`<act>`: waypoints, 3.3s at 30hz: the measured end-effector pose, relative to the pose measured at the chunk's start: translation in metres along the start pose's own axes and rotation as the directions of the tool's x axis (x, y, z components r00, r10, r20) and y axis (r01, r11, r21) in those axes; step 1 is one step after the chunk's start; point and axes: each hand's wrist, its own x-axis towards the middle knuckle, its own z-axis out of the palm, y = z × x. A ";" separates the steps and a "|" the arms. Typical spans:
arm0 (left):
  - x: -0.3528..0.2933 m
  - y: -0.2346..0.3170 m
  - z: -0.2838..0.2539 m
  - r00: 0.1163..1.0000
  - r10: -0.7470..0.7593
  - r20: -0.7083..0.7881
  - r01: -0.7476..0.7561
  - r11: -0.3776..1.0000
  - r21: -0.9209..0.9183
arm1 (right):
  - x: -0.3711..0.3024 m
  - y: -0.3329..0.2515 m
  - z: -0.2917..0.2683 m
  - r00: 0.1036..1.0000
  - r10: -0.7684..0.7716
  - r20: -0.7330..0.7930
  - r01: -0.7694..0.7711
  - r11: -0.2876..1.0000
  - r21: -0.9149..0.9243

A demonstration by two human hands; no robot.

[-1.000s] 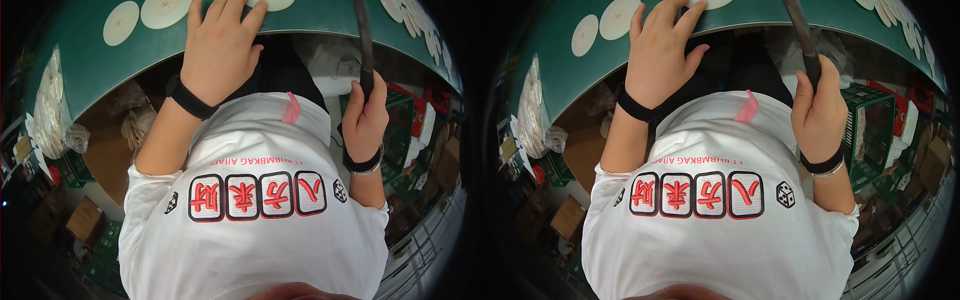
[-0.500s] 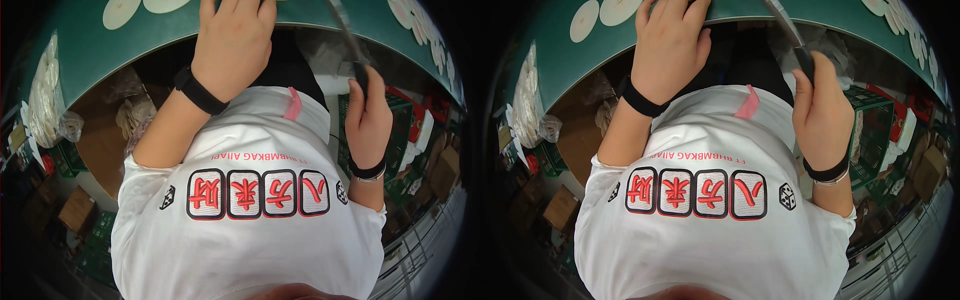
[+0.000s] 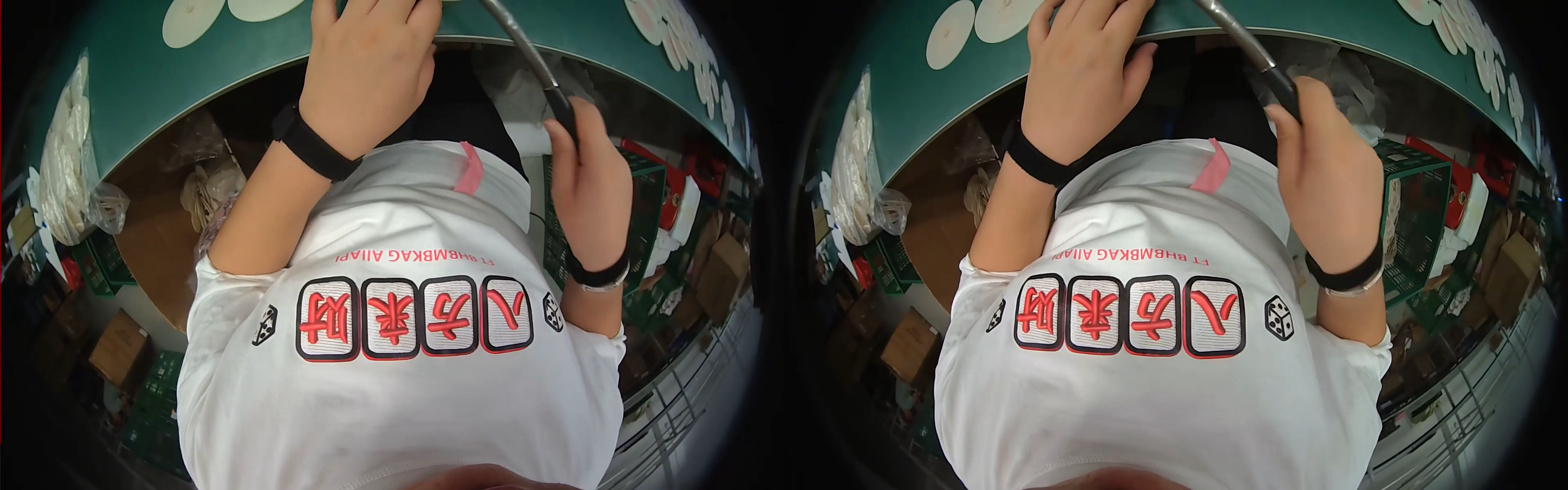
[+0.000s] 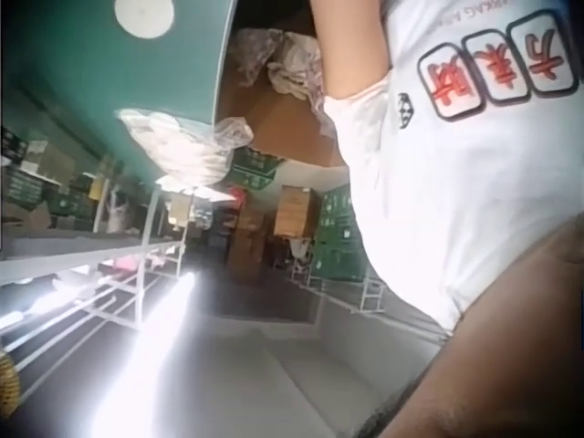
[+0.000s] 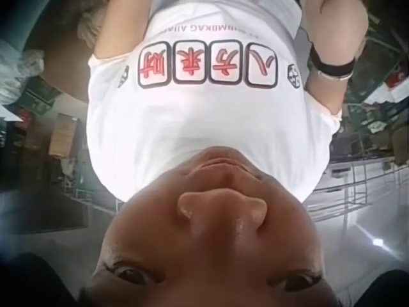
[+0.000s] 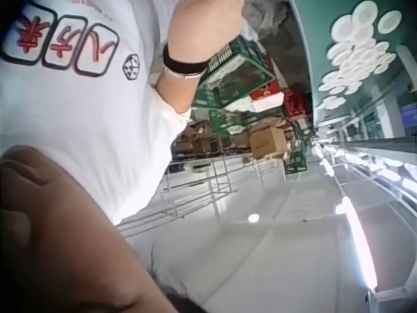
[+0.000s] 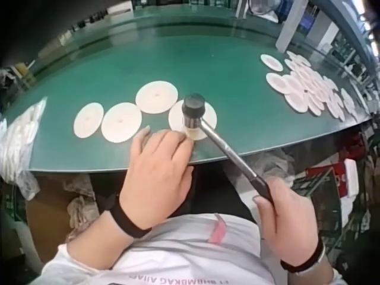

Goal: The person picks up white discs from a bag, places them on the table, and strikes the center of each with a hammer. After repeating this for several discs, they move the finished pieces aside and retrieve a new bag of discs.

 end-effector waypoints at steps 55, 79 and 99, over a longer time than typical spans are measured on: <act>0.039 -0.024 -0.025 0.997 0.068 0.039 -0.072 0.991 0.110 | 0.017 0.035 -0.011 0.923 0.351 0.155 -0.325 0.501 0.802; -0.004 -0.023 0.012 0.986 0.115 -0.118 -0.114 0.993 0.023 | 0.010 -0.001 -0.012 0.982 0.174 -0.074 -0.158 0.971 0.181; -0.032 -0.056 0.049 0.831 0.244 -0.500 -0.236 0.968 0.081 | 0.009 -0.034 0.009 0.955 0.166 -0.246 -0.077 0.939 0.334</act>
